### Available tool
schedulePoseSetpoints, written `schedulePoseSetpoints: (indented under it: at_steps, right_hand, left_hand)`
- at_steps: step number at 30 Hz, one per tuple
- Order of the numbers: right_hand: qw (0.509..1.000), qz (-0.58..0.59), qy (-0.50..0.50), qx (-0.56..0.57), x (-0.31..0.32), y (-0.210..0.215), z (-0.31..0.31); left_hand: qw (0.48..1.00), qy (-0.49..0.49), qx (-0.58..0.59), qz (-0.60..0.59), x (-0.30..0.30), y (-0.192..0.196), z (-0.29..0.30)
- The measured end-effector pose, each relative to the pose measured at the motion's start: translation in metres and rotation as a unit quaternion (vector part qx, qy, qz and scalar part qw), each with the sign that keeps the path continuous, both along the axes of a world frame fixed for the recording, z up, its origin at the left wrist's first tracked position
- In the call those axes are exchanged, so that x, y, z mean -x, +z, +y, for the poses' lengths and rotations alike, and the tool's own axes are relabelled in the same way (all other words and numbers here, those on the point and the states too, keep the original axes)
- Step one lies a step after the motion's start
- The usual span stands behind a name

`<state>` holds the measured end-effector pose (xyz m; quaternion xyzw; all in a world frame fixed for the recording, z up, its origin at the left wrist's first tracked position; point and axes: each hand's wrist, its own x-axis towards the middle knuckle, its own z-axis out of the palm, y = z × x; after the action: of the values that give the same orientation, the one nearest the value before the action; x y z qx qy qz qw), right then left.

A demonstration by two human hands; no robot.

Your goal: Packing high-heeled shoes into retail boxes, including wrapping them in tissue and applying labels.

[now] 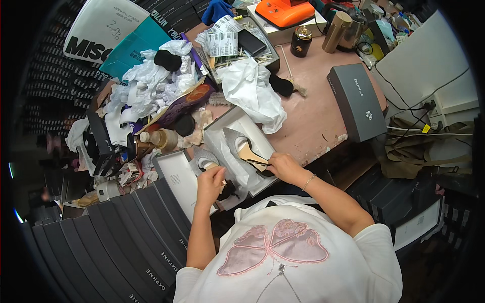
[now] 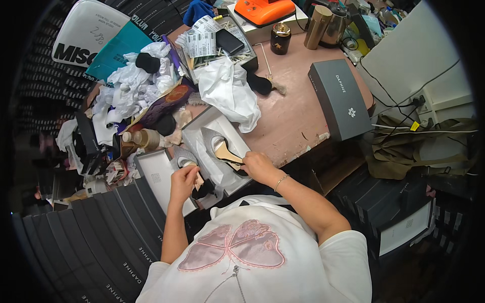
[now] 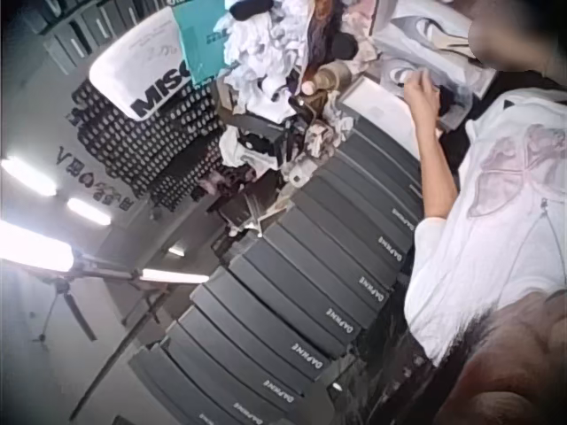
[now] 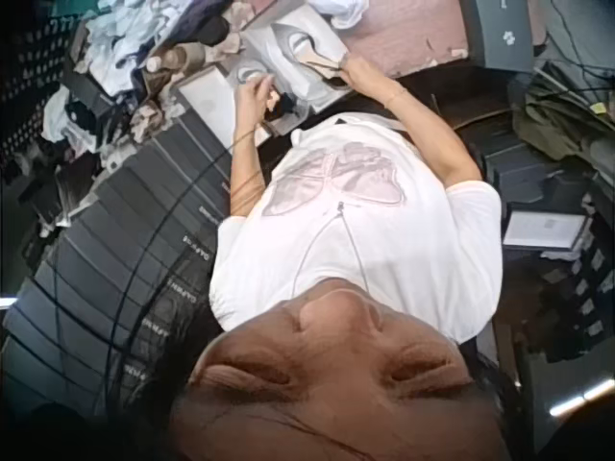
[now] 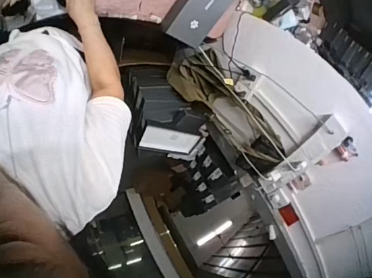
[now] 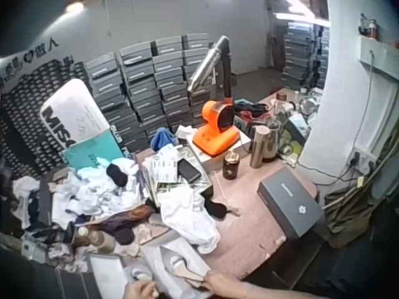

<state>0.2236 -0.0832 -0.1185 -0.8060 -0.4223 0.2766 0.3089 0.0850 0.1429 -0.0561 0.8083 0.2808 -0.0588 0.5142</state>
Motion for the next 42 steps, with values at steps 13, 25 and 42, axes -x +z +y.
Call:
schedulePoseSetpoints:
  at_steps: [13, 25, 42]
  right_hand:
    - [0.956, -0.264, -0.011, -0.128, -0.014, 0.077, -0.062]
    - [0.971, -0.083, 0.181, 0.131, 0.006, 0.012, 0.046]
    - [0.753, 0.644, 0.126, -0.051, -0.083, 0.08, 0.025]
  left_hand:
    - [0.692, 0.132, 0.709, -0.004, -0.047, 0.015, -0.125]
    - [0.824, 0.35, 0.438, -0.085, -0.015, -0.059, -0.087]
    - [0.848, 0.202, 0.444, -0.208, 0.003, -0.054, -0.054]
